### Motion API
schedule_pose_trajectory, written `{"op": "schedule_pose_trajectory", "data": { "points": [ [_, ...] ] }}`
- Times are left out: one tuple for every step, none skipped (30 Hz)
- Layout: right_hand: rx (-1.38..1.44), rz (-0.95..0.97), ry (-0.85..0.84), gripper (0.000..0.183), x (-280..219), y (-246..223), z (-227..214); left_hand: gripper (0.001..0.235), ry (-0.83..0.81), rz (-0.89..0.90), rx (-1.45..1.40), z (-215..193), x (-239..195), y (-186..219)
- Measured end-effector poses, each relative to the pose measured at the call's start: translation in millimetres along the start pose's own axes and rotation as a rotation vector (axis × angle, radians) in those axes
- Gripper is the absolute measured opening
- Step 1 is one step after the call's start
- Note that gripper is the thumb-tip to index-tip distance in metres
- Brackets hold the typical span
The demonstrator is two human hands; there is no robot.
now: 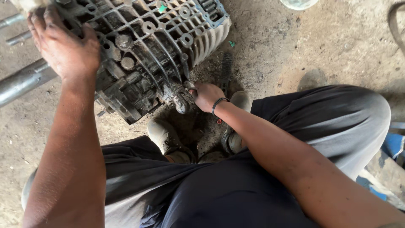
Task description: The person scrubs the surface of a dirty engine block using a wire brush and a chisel-like tool to remove grime and debris. The person works on the top and side surfaces of the block while sitting on the ground.
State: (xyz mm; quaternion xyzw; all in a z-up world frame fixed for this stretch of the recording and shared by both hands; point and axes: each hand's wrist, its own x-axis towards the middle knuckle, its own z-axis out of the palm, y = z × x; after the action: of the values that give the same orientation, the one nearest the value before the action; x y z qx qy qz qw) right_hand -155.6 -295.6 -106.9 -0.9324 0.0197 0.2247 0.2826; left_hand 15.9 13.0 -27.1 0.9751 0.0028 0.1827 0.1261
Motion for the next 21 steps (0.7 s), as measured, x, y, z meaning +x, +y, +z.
{"op": "schedule_pose_trajectory", "data": {
  "points": [
    [0.019,-0.005,0.005,0.034,1,4,1,0.067,-0.006,-0.012,-0.012,-1,1,1],
    [0.003,-0.021,0.024,0.032,-1,7,2,0.066,-0.011,-0.024,-0.024,-2,3,1],
    [-0.016,-0.037,0.042,0.031,-3,11,1,0.066,-0.019,-0.038,-0.037,-3,3,1],
    [-0.034,-0.052,0.059,0.029,-6,14,0,0.065,-0.014,-0.009,-0.018,-2,2,0],
    [-0.061,-0.075,0.089,0.027,-7,14,-1,0.063,-0.009,0.019,0.002,-2,1,-2],
    [-0.089,-0.098,0.119,0.028,-7,13,-2,0.062,-0.004,0.047,0.022,-1,0,-3],
    [-0.118,-0.124,0.149,0.031,-5,12,-3,0.061,0.003,0.059,0.023,-1,-1,-4],
    [-0.151,-0.125,0.172,0.032,-2,11,-4,0.06,0.01,0.07,0.025,-1,-2,-4],
    [-0.185,-0.131,0.191,0.034,2,10,-5,0.06,0.017,0.077,0.029,-2,-5,-6],
    [-0.218,-0.136,0.211,0.036,4,8,-4,0.06,0.015,0.089,0.02,-3,-7,-7],
    [-0.199,-0.097,0.175,0.034,5,5,-2,0.06,0.012,0.104,0.013,-4,-9,-8],
    [-0.179,-0.059,0.139,0.032,5,1,1,0.061,0.013,0.11,0.012,-5,-11,-10],
    [-0.162,-0.02,0.107,0.029,6,-1,1,0.061,0.017,0.118,0.008,-5,-11,-9],
    [-0.11,-0.015,0.098,0.031,6,-1,1,0.063,0.024,0.117,0.01,-5,-11,-10],
    [-0.06,-0.011,0.089,0.033,6,0,1,0.063,0.025,0.112,0.013,-3,-11,-10],
    [-0.01,-0.007,0.079,0.035,5,0,1,0.064,0.025,0.107,0.016,-2,-11,-10],
    [0.095,0.036,0.038,0.031,8,-1,1,0.064,0.02,0.097,0.022,0,-9,-11],
    [0.201,0.078,-0.003,0.028,12,-4,1,0.063,0.017,0.092,0.03,1,-8,-12],
    [0.306,0.12,-0.044,0.026,14,-5,2,0.063,0.013,0.087,0.038,2,-7,-13],
    [0.283,0.104,-0.063,0.025,13,-4,2,0.063,0.011,0.087,0.048,3,-7,-14],
    [0.262,0.087,-0.084,0.024,12,-2,4,0.063,0.01,0.087,0.057,4,-7,-15]
  ]
}}
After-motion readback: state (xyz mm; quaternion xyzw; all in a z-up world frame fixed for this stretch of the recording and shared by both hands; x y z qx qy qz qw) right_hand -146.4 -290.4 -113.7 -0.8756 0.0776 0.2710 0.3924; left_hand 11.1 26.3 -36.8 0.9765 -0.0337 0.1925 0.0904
